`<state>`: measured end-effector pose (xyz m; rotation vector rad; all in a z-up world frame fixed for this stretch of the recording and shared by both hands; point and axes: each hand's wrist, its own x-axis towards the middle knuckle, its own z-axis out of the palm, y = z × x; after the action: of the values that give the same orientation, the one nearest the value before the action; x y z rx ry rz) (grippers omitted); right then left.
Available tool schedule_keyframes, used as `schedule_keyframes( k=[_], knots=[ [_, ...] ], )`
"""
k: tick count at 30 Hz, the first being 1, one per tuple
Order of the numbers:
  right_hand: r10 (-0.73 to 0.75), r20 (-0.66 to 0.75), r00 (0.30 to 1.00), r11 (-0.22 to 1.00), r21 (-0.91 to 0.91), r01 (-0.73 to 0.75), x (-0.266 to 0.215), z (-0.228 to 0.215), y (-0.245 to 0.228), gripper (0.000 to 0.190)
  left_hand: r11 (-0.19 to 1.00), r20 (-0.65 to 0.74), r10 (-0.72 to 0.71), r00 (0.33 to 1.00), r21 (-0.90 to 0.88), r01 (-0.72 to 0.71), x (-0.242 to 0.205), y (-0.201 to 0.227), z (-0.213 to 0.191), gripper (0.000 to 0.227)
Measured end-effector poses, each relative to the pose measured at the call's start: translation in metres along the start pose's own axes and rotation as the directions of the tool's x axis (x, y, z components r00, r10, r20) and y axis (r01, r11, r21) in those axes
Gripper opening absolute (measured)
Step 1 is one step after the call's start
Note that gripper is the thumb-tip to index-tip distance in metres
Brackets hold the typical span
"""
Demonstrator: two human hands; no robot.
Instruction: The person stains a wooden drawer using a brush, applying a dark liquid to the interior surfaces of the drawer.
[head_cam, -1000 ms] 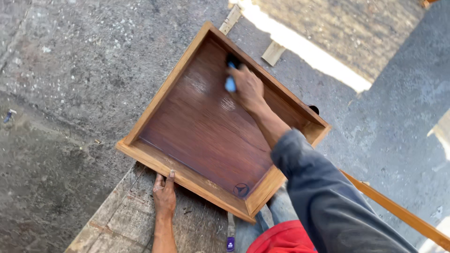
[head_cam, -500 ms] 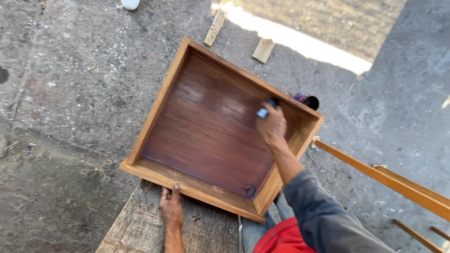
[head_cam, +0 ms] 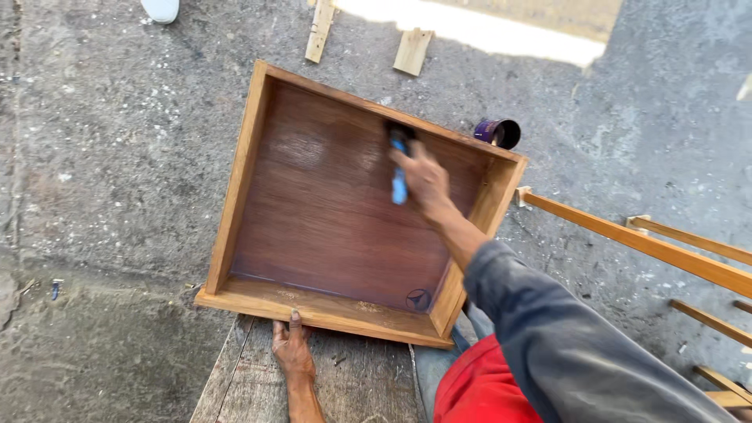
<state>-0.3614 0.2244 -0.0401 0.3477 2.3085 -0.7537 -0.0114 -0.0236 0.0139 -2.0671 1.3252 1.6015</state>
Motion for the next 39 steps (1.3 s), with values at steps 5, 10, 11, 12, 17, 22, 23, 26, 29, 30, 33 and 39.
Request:
schedule_keyframes(
  k=[5, 10, 11, 12, 17, 22, 23, 26, 29, 30, 33, 39],
  knots=[
    [-0.238, -0.238, 0.942, 0.836, -0.543, 0.074, -0.046, -0.042, 0.1, 0.049, 0.989, 0.026, 0.143, 0.989, -0.049, -0.142, 0.02, -0.022, -0.006, 0.081],
    [0.059, -0.296, 0.953, 0.857, -0.474, -0.2, -0.03, -0.031, 0.097, 0.021, 0.993, 0.018, 0.116, 0.993, -0.013, -0.115, 0.01, -0.011, -0.003, 0.075],
    [0.19, -0.241, 0.952, 0.864, -0.42, -0.279, -0.031, -0.031, 0.076, 0.018, 0.998, -0.018, 0.044, 0.999, 0.056, -0.043, -0.004, 0.005, -0.002, 0.098],
    [0.194, -0.245, 0.95, 0.861, -0.422, -0.285, -0.032, -0.031, 0.07, 0.018, 0.998, -0.012, 0.039, 0.999, 0.058, -0.039, -0.001, 0.002, -0.004, 0.098],
    [0.283, -0.179, 0.942, 0.845, -0.418, -0.333, -0.015, -0.026, 0.069, 0.041, 0.998, 0.012, 0.056, 0.998, 0.021, -0.056, 0.001, -0.001, -0.005, 0.094],
    [0.169, -0.233, 0.958, 0.853, -0.452, -0.26, 0.01, -0.021, 0.091, 0.035, 0.998, 0.028, 0.064, 0.998, -0.013, -0.063, 0.0, 0.003, 0.002, 0.092],
    [0.191, -0.232, 0.954, 0.872, -0.406, -0.274, 0.009, -0.022, 0.095, 0.034, 0.997, 0.061, 0.079, 0.995, 0.021, -0.08, -0.004, 0.01, 0.002, 0.105],
    [0.144, -0.178, 0.973, 0.828, -0.518, -0.217, 0.025, -0.01, 0.111, 0.036, 0.998, 0.029, 0.051, 0.998, -0.038, -0.05, 0.016, -0.014, -0.008, 0.098],
    [-0.035, -0.22, 0.975, 0.855, -0.511, -0.085, -0.001, -0.017, 0.102, 0.028, 0.996, 0.018, 0.087, 0.996, -0.015, -0.087, 0.008, -0.01, -0.01, 0.103],
    [-0.032, -0.213, 0.977, 0.853, -0.515, -0.084, -0.002, -0.019, 0.107, 0.028, 0.997, 0.013, 0.08, 0.997, -0.013, -0.08, 0.003, -0.012, -0.009, 0.103],
    [0.114, -0.191, 0.975, 0.83, -0.521, -0.199, -0.001, -0.028, 0.103, 0.034, 0.995, 0.029, 0.076, 0.997, -0.061, -0.074, 0.006, -0.004, -0.005, 0.097],
    [0.162, -0.122, 0.979, 0.891, -0.409, -0.198, -0.008, -0.079, 0.061, 0.022, 0.999, 0.034, 0.035, 0.999, 0.012, -0.035, 0.003, 0.003, -0.005, 0.099]
  ],
)
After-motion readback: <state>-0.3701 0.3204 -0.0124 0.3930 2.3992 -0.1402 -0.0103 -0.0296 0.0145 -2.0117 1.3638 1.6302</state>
